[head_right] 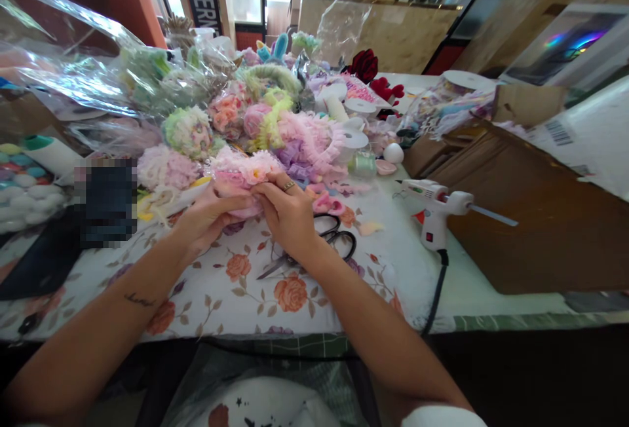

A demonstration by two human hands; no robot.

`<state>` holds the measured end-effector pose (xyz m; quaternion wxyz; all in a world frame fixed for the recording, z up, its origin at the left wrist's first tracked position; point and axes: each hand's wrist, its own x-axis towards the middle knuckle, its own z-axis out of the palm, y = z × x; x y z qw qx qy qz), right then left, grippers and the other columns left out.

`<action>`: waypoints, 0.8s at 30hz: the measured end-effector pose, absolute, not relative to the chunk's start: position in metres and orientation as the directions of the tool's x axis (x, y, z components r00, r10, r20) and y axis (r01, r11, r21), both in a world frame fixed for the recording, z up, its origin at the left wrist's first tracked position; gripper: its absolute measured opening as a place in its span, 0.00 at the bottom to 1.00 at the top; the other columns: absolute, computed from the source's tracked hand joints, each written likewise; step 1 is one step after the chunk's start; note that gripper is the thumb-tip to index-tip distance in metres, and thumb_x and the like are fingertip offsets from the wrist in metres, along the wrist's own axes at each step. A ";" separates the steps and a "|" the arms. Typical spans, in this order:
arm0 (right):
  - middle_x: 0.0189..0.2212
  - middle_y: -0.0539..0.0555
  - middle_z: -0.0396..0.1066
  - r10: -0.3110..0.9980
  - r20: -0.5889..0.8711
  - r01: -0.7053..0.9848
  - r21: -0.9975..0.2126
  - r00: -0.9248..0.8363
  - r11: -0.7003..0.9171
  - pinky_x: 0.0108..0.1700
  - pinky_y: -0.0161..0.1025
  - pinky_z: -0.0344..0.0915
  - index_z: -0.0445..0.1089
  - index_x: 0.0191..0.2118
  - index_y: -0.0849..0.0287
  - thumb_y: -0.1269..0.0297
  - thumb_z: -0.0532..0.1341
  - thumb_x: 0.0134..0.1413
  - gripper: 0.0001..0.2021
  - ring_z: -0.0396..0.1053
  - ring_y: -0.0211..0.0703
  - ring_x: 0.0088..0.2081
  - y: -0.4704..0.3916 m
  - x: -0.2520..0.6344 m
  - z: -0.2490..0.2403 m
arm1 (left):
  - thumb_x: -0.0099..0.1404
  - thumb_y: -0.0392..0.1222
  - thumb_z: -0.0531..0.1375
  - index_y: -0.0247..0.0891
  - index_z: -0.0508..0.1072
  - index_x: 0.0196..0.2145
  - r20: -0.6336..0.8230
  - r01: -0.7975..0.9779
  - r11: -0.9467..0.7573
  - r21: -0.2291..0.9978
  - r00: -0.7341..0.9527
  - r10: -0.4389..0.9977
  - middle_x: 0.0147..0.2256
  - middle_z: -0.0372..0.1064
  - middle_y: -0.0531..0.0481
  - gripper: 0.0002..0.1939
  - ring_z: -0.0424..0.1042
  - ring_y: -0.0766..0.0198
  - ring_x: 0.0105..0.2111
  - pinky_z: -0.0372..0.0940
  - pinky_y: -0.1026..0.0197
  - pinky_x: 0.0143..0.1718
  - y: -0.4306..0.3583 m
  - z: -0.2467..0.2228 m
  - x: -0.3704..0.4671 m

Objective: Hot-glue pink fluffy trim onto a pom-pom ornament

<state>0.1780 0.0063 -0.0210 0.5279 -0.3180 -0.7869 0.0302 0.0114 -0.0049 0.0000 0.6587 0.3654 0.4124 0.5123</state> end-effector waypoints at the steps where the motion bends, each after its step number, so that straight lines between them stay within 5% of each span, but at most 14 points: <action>1: 0.39 0.56 0.74 0.522 0.821 0.462 -0.380 -0.231 0.802 0.44 0.40 0.72 0.76 0.41 0.53 0.69 0.57 0.67 0.10 0.74 0.44 0.41 0.006 0.178 -0.021 | 0.43 0.40 0.77 0.35 0.78 0.31 -0.146 -0.356 0.194 0.914 0.157 0.977 0.24 0.73 0.51 0.18 0.74 0.61 0.28 0.69 0.59 0.33 -0.005 0.000 0.011; 11: 0.41 0.56 0.78 0.455 0.865 0.480 -0.314 -0.211 0.819 0.44 0.44 0.74 0.79 0.43 0.50 0.68 0.58 0.66 0.11 0.76 0.46 0.42 0.005 0.174 -0.025 | 0.45 0.40 0.76 0.37 0.81 0.33 -0.155 -0.470 0.215 0.856 0.163 0.974 0.34 0.78 0.49 0.16 0.75 0.61 0.33 0.74 0.59 0.36 -0.006 0.005 0.011; 24: 0.43 0.56 0.79 0.462 0.859 0.471 -0.321 -0.221 0.822 0.48 0.47 0.74 0.79 0.44 0.51 0.70 0.58 0.65 0.12 0.77 0.48 0.46 0.005 0.176 -0.025 | 0.45 0.38 0.74 0.35 0.81 0.36 -0.165 -0.443 0.214 0.870 0.147 0.975 0.34 0.79 0.46 0.18 0.77 0.58 0.35 0.72 0.59 0.35 -0.002 0.001 0.010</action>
